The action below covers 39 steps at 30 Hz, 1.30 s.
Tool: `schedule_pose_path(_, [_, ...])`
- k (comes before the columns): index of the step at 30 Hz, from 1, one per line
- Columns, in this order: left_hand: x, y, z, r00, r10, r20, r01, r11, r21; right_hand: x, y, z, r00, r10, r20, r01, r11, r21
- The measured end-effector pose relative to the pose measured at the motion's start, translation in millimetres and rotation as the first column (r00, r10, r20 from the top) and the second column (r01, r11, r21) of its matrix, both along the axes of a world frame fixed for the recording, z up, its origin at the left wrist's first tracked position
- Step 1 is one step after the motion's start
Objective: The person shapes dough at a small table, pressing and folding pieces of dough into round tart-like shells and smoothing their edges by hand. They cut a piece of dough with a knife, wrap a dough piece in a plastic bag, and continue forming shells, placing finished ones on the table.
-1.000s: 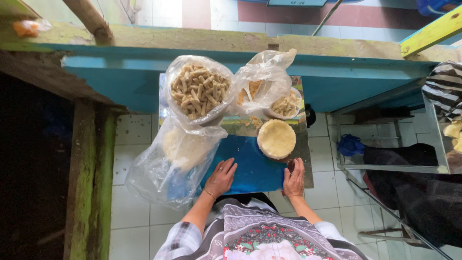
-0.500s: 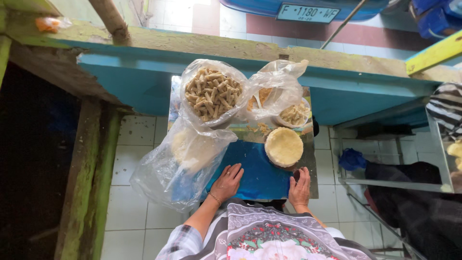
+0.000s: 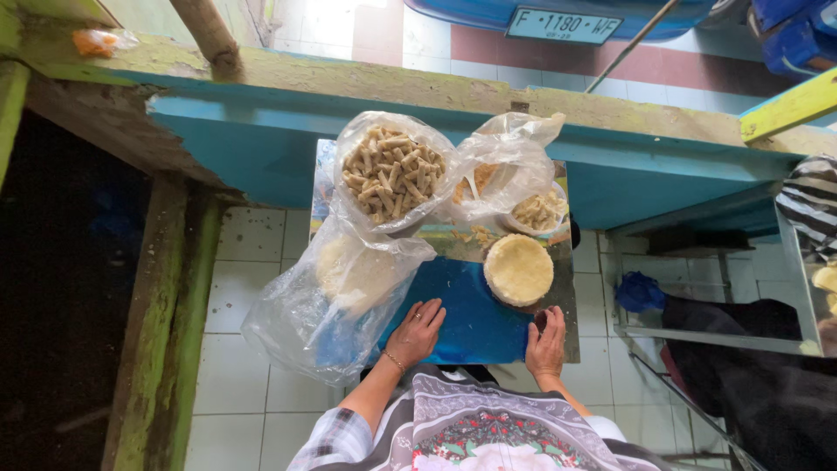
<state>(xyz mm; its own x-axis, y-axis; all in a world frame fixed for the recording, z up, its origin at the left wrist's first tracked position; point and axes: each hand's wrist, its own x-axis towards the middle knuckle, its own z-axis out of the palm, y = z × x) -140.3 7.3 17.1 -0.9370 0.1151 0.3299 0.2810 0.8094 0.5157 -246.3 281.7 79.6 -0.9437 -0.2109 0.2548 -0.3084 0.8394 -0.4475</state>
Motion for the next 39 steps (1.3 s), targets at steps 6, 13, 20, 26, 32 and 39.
schedule_pose_path(6, [-2.7,-2.7,-0.4,1.000,-0.009,0.005,0.009,1.000,0.001,-0.3,-3.6,1.7,1.000,-0.019,0.011,0.019,1.000,-0.020])
schedule_pose_path(13, [-3.3,-3.1,-0.7,1.000,-0.016,0.000,0.016,1.000,-0.023,-2.2,-1.9,0.0,1.000,-0.009,-0.016,0.009,1.000,-0.012])
schedule_pose_path(20, [-5.4,-3.9,-1.0,1.000,-0.018,-0.018,0.018,0.999,-0.044,-2.1,-2.1,1.2,1.000,-0.018,0.008,0.018,1.000,-0.009])
schedule_pose_path(26, [-7.1,-5.9,2.0,1.000,-0.028,-0.014,0.027,0.998,-0.054,-1.6,-5.4,4.9,1.000,-0.014,-0.011,0.014,1.000,0.000])
schedule_pose_path(32, [-7.2,-5.0,4.9,1.000,-0.011,-0.024,0.010,0.998,-0.066,-0.8,-6.5,6.5,1.000,0.000,-0.030,0.000,1.000,0.016])
schedule_pose_path(39, [-9.1,-5.9,6.2,0.999,-0.006,-0.040,0.002,0.995,-0.101,-0.7,-8.4,7.6,1.000,-0.002,-0.027,0.003,0.999,0.040])
